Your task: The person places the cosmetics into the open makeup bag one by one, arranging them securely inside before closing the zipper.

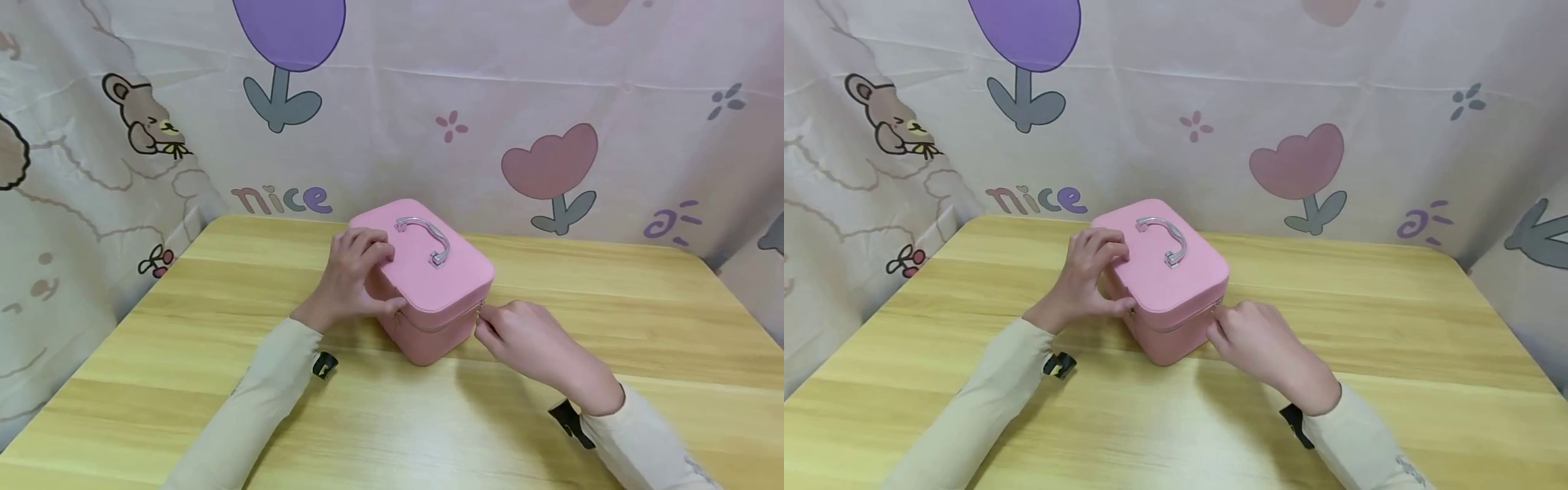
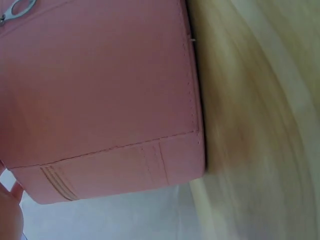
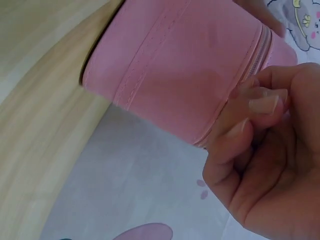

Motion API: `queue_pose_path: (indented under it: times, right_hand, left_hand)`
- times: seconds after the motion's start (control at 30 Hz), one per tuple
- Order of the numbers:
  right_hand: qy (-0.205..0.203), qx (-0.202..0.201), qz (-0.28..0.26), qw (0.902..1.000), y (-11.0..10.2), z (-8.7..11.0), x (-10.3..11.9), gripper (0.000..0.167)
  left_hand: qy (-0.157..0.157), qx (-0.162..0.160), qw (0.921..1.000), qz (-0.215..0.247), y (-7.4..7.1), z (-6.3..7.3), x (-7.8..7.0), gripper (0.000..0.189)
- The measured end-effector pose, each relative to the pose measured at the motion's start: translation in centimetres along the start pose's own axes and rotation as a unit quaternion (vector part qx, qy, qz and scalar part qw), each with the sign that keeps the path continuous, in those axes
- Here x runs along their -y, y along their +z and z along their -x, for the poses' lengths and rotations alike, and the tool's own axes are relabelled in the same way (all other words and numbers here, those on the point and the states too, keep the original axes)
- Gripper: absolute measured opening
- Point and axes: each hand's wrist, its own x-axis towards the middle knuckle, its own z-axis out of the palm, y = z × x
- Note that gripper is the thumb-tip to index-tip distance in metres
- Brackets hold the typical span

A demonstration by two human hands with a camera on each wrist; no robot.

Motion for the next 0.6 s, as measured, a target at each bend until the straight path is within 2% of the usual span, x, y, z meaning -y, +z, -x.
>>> queue_pose_path:
  times: [0.3, 0.47, 0.6]
  right_hand:
    - [-0.018, -0.007, -0.006, 0.9998, 0.34, -0.50, 0.85, 0.038]
    - [-0.013, 0.005, -0.029, 0.9995, -0.25, -0.34, 0.94, 0.037]
    - [-0.027, 0.010, -0.056, 0.9980, -0.49, -0.14, 1.06, 0.035]
  left_hand:
    - [-0.012, -0.013, 0.9998, 0.008, -0.08, 0.66, 0.16, 0.064]
    - [-0.011, -0.005, 0.9997, 0.021, -0.22, 0.32, -0.11, 0.063]
    - [-0.003, 0.007, 0.9998, 0.019, -0.26, -0.27, -0.55, 0.060]
